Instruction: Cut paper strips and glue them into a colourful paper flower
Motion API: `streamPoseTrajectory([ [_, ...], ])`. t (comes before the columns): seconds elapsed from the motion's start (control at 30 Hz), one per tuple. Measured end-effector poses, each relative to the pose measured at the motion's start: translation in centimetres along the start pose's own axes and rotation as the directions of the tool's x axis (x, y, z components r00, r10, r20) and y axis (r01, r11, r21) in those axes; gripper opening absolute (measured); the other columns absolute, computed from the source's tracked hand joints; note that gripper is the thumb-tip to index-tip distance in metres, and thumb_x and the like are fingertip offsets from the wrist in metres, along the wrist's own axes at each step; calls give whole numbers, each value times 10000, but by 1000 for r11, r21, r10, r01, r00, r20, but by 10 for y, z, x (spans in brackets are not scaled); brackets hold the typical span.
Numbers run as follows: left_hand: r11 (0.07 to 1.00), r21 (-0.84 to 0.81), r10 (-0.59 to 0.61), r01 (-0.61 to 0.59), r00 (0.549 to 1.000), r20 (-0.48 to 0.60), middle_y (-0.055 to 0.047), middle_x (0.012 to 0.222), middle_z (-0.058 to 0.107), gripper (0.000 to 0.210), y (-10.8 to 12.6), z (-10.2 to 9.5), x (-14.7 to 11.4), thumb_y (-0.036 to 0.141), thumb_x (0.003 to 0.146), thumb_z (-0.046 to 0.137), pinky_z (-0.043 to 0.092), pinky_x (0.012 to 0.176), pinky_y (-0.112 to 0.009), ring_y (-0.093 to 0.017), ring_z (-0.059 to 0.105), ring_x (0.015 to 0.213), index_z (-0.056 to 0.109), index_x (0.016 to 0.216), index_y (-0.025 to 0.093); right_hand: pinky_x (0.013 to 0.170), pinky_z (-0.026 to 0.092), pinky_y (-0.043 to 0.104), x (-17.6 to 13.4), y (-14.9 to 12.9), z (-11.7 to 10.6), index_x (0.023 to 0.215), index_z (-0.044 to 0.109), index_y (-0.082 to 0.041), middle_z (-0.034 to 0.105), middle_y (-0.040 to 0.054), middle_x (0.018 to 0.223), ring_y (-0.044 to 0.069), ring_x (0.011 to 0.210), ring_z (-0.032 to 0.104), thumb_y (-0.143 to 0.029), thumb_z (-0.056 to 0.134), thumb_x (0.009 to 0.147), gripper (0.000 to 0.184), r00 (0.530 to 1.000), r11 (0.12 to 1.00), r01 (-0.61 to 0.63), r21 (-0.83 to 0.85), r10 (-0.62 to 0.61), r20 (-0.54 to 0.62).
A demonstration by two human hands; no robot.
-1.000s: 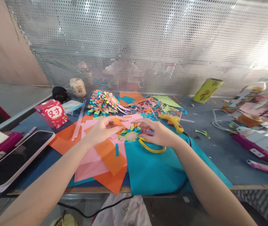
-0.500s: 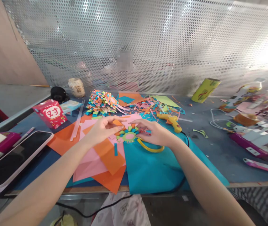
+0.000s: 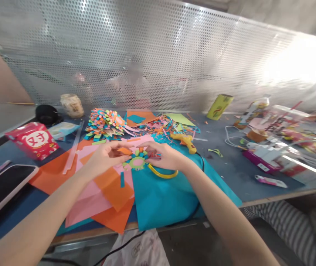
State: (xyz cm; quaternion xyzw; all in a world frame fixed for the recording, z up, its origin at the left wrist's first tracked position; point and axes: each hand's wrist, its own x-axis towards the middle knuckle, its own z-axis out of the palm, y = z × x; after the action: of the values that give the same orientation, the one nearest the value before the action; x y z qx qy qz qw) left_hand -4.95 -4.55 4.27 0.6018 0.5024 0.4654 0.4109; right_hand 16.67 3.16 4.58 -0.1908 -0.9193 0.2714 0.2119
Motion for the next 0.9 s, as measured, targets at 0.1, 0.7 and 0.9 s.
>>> streamPoseTrajectory([
  [0.1, 1000, 17, -24, 24, 999, -28, -57, 998, 713, 342, 2, 2, -1, 294, 601, 729, 550, 736, -292, -192, 681, 827, 670, 922, 193, 742, 498, 264, 0, 0, 1, 1253, 475, -194, 651, 41, 959, 139, 860, 632, -141, 576, 764, 502, 1000, 999, -22, 29, 21, 13],
  [0.7, 998, 13, -61, 63, 986, -157, -29, 884, 737, 321, -12, -5, 1, 348, 563, 795, 540, 743, -286, -221, 669, 852, 695, 837, 215, 667, 474, 203, 3, 10, -1, 1134, 524, -189, 649, 12, 848, 93, 749, 610, -177, 582, 800, 339, 994, 911, -15, 412, 58, -92],
  [0.9, 996, 2, -89, 91, 982, -165, -5, 921, 737, 363, -11, -6, 1, 372, 555, 811, 536, 767, -259, -203, 669, 883, 693, 872, 241, 671, 491, 198, 4, 12, -1, 1111, 525, -179, 629, 3, 816, 95, 730, 610, -266, 651, 773, 371, 992, 799, 6, 602, 69, -102],
])
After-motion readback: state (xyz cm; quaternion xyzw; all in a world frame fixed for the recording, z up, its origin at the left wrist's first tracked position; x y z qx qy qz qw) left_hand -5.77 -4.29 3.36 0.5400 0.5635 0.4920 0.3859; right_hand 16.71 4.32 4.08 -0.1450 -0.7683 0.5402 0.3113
